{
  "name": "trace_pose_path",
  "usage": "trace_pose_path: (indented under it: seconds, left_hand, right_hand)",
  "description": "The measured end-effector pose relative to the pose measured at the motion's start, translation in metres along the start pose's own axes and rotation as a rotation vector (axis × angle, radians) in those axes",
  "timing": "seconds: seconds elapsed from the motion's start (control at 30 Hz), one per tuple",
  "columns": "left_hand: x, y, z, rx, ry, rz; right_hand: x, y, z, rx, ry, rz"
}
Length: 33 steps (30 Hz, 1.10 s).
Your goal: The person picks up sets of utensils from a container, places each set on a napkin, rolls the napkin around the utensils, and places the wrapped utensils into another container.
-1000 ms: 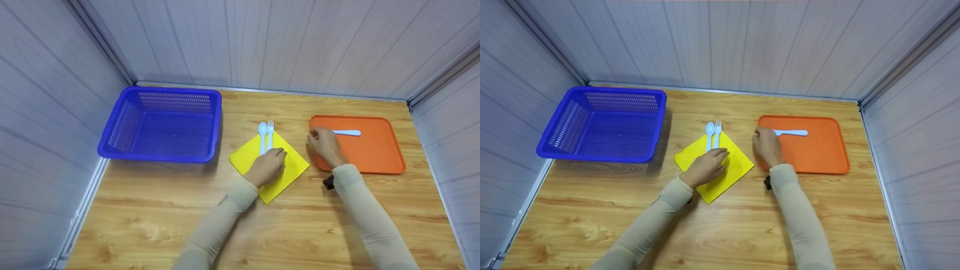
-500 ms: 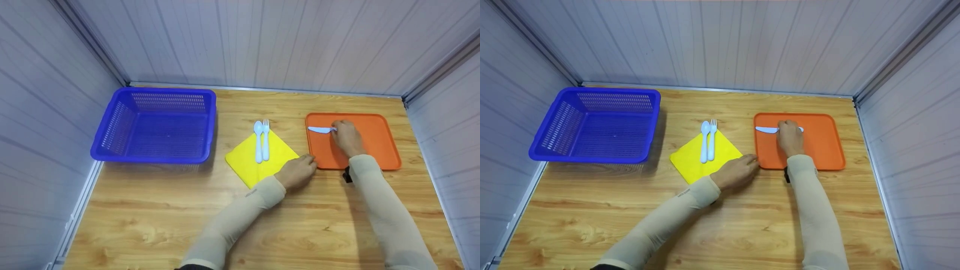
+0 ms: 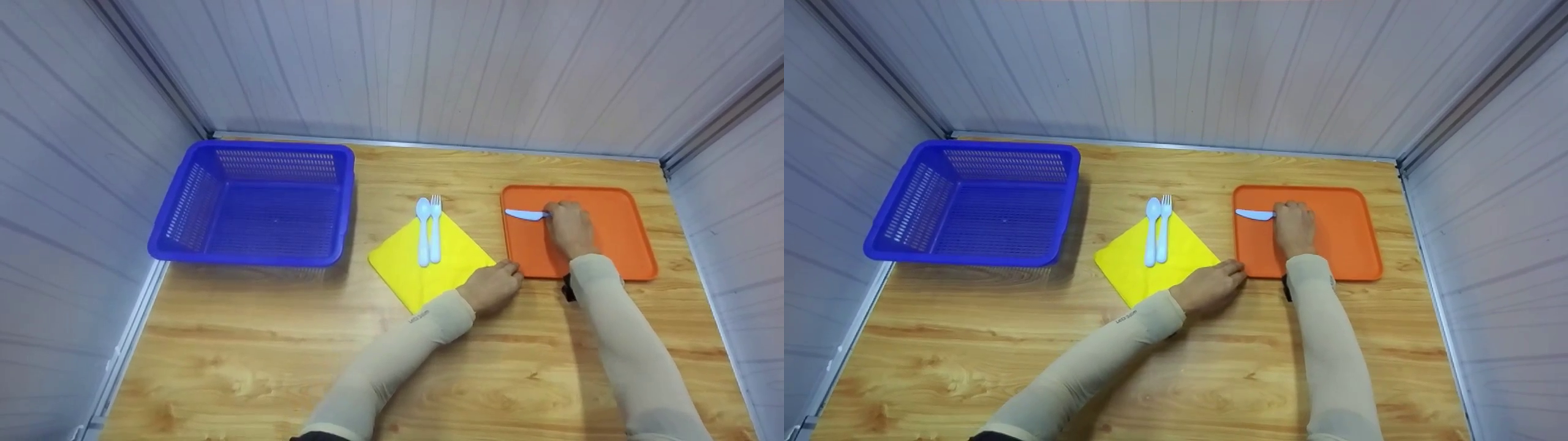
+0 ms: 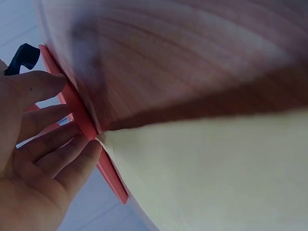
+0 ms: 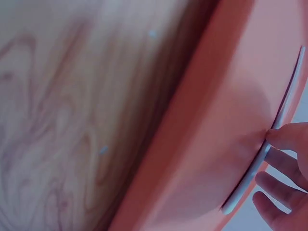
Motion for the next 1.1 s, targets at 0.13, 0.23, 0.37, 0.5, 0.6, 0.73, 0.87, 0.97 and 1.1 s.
trace_pose_path:
  seconds: [0.13,0.23,0.37,0.5,0.6,0.73,0.87,0.97,1.1]
  left_hand:
    - [0.001,0.001,0.001,-0.003,-0.009,-0.006]
    - [0.001,0.002,0.002,-0.005,-0.001,-0.004]
    - [0.001,0.002,0.003,-0.001,0.014,0.002]
    - [0.002,0.003,0.002,0.017,0.047,0.014]
    - [0.004,0.005,-0.001,0.026,0.074,0.026]
    - [0.008,0.013,-0.012,0.034,0.105,0.061]
    - [0.012,0.027,-0.032,0.089,0.122,0.115]
    - [0.016,0.044,-0.051,0.168,0.155,0.117]
    - [0.019,0.067,-0.075,0.280,0.208,0.100]
  right_hand:
    - [-0.001,0.002,0.001,0.012,0.055,-0.003]
    - [-0.001,0.004,0.002,0.009,0.077,-0.027]
    - [0.002,0.006,-0.002,-0.001,0.090,-0.076]
    - [0.005,0.007,-0.011,0.009,0.083,-0.101]
    - [0.004,0.008,-0.020,0.028,0.049,-0.074]
    - [0.003,0.009,-0.036,0.060,-0.020,-0.009]
    - [0.006,0.009,-0.056,0.057,-0.112,0.014]
    - [0.007,0.009,-0.073,0.026,-0.182,0.008]
    - [0.006,0.007,-0.091,-0.023,-0.233,-0.004]
Point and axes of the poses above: each hand's wrist, its own y-axis away from the middle knuckle, its own x-axis out of the back of the hand, z = x × y, the point moved 1 cm from there along -y, towards the middle knuckle
